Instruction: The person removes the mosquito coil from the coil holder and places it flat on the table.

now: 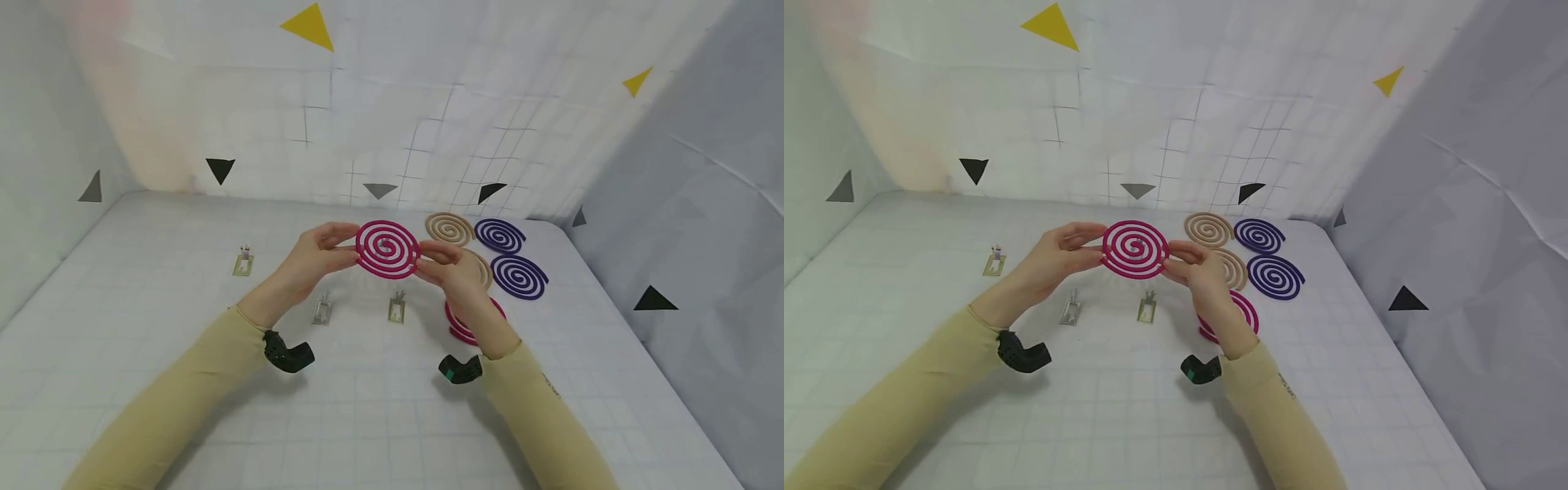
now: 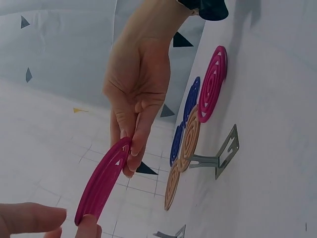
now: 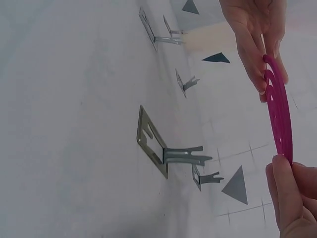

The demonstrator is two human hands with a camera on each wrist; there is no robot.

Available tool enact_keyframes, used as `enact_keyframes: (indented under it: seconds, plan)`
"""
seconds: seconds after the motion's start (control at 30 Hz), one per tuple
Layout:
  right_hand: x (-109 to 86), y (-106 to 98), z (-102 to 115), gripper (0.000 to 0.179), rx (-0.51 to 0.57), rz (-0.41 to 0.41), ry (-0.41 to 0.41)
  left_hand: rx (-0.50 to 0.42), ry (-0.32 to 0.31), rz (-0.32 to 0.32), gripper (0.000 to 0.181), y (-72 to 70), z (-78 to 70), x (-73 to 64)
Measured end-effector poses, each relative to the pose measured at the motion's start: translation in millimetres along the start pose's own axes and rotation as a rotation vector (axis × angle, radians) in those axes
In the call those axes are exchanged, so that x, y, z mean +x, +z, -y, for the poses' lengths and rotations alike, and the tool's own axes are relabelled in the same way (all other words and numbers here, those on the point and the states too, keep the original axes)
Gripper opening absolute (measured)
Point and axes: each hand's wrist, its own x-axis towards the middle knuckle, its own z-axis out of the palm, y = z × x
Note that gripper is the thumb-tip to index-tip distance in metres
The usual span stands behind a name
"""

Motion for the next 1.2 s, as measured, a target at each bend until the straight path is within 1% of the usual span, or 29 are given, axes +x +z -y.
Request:
enact_keyframes:
  seconds: [0.23,0.43,0.63,0.77,0.9,1.03,1.2]
  plan:
    - [-3.0,-20.6,-2.2,0.042,-0.047,-0.022,0.026,-0.005,-0.028,0.015,0.048,17.0,4.2,8.1]
    - [-2.5,-32.4,-2.0,0.041,-0.022,-0.010,0.037,-0.010,-0.018,0.025,0.050,26.1,7.8,14.6]
    - [-3.6,-44.4,6.2,0.041,0.004,0.002,0.043,-0.063,-0.004,0.031,0.049,35.0,13.4,21.2]
    - [-5.1,-58.2,13.4,0.046,0.008,0.009,0.019,-0.097,0.002,0.045,0.049,46.2,13.2,27.3]
    - [-5.4,-71.7,18.8,0.046,0.016,0.012,-0.006,-0.138,0.001,0.049,0.049,57.4,10.5,34.7]
    - [-3.0,-86.2,21.2,0.048,-0.017,0.018,-0.010,-0.183,0.012,0.062,0.049,69.0,10.4,43.5]
    - [-1.4,-108.3,23.2,0.052,-0.075,0.027,-0.020,-0.203,0.013,0.075,0.048,86.7,10.6,52.1]
